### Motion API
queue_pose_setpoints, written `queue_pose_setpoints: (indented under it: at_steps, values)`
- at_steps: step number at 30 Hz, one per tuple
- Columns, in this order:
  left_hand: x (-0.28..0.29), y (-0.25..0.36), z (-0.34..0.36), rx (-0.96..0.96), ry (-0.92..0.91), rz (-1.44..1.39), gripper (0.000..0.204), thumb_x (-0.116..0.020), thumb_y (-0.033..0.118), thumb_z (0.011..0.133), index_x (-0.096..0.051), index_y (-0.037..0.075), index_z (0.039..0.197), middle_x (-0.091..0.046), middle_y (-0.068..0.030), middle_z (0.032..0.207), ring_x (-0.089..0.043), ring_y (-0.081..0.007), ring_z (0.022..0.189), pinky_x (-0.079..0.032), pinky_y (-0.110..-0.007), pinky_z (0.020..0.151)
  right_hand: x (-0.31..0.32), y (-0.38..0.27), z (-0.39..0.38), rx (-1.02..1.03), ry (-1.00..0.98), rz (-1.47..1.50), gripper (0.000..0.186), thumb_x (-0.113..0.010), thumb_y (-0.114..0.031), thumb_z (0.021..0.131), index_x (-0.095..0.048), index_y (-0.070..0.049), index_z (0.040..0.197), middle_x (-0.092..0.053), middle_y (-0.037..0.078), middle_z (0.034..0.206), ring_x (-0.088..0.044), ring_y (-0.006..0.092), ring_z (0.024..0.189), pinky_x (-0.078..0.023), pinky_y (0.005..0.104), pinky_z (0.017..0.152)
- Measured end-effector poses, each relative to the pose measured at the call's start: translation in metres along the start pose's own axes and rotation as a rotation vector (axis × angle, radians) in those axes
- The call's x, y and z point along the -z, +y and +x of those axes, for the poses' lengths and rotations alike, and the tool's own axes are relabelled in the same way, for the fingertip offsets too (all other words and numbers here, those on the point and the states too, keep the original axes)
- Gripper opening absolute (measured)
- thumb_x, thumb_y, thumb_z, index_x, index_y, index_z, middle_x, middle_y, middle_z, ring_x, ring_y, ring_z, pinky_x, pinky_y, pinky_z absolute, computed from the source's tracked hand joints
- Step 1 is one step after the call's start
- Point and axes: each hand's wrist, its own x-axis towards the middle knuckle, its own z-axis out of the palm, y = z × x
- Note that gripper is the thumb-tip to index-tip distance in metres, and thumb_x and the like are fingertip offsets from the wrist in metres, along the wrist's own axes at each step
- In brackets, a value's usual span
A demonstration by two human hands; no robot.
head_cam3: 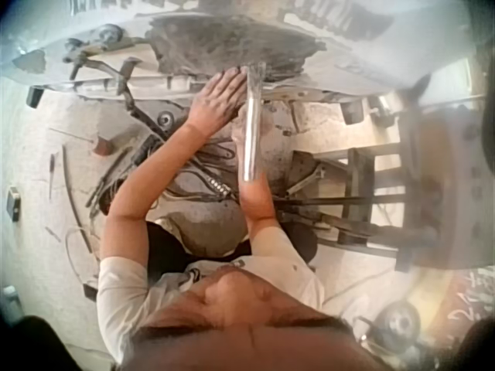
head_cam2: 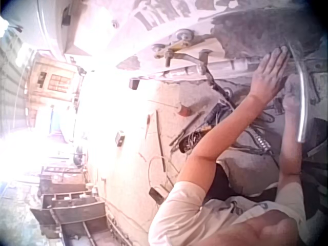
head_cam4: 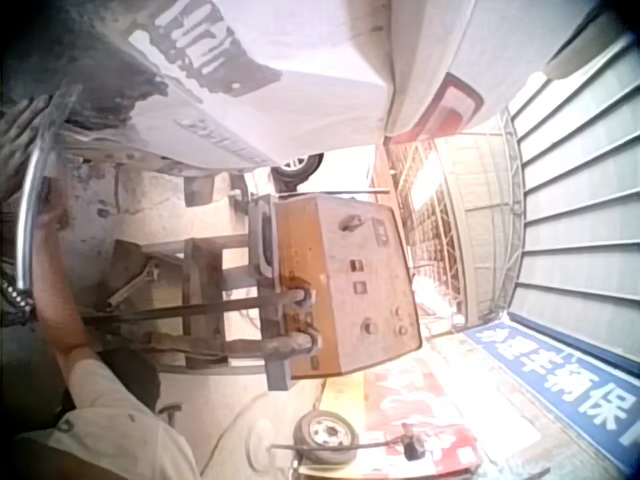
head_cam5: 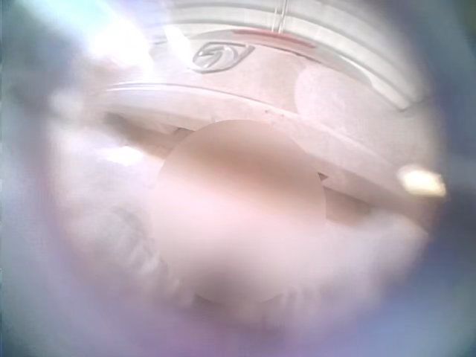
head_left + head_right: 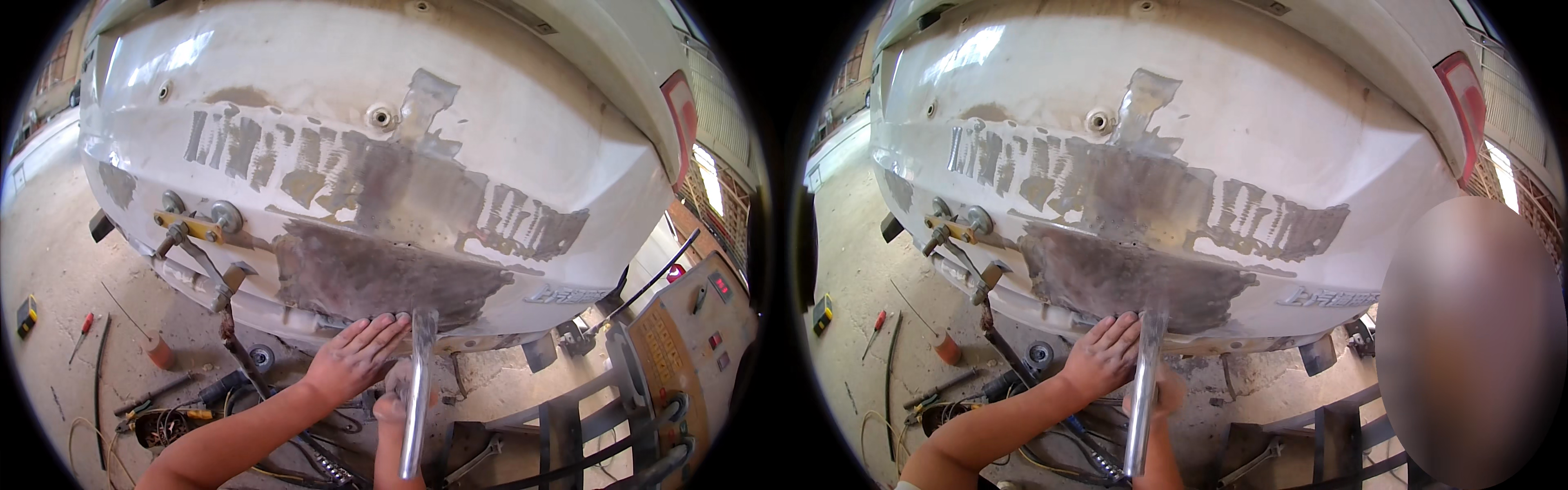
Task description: The person uses a hammer and a metal bar to tap and smooth a damaged area on the rear bumper of a white car. They then switch to a pneumatic tool to work on the lower section of the bumper.
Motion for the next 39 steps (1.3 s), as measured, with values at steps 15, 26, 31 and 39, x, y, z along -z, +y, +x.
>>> queue_pose_setpoints:
  at_steps: [15,26,31,39]
  values:
    - [0.004,0.001,0.0,-0.008,-0.059,0.016,0.058,-0.054,0.031,0.081,-0.04,0.012,0.134,-0.03,-0.0009,0.144,-0.025,-0.0163,0.134,-0.018,-0.033,0.109,-0.008,-0.009,0.012,-0.034,0.048,-0.113,0.052,-0.054,-0.053,0.081,-0.045,-0.004,0.067,-0.046,0.005,0.054,-0.044,0.0147,0.045,-0.03,0.0265,0.044]
    - [0.003,0.003,0.0,0.008,-0.021,-0.037,0.06,-0.055,0.033,0.081,-0.04,0.012,0.134,-0.032,-0.0007,0.144,-0.026,-0.0159,0.133,-0.019,-0.032,0.108,-0.005,-0.011,0.015,-0.031,0.006,0.001,0.03,-0.047,-0.026,0.081,-0.036,-0.007,0.061,-0.037,0.003,0.049,-0.037,0.0146,0.044,-0.025,0.0264,0.043]
    - [0.003,0.004,0.0,-0.001,-0.047,0.004,0.06,-0.055,0.033,0.081,-0.04,0.011,0.134,-0.032,-0.0008,0.143,-0.026,-0.0161,0.133,-0.02,-0.032,0.108,-0.011,-0.017,0.021,-0.228,0.031,-0.082,0.034,-0.051,-0.029,0.08,-0.038,-0.007,0.058,-0.038,0.003,0.048,-0.039,0.0129,0.043,-0.025,0.0248,0.042]
    - [0.004,0.001,-0.001,-0.014,-0.056,-0.026,0.057,-0.054,0.033,0.082,-0.042,0.011,0.133,-0.033,-0.0008,0.143,-0.027,-0.0168,0.132,-0.021,-0.033,0.107,0.004,-0.003,0.0,-0.223,-0.039,-0.154,0.053,-0.062,-0.051,0.077,-0.059,0.001,0.085,-0.057,0.009,0.064,-0.056,0.0173,0.053,-0.043,0.028,0.049]
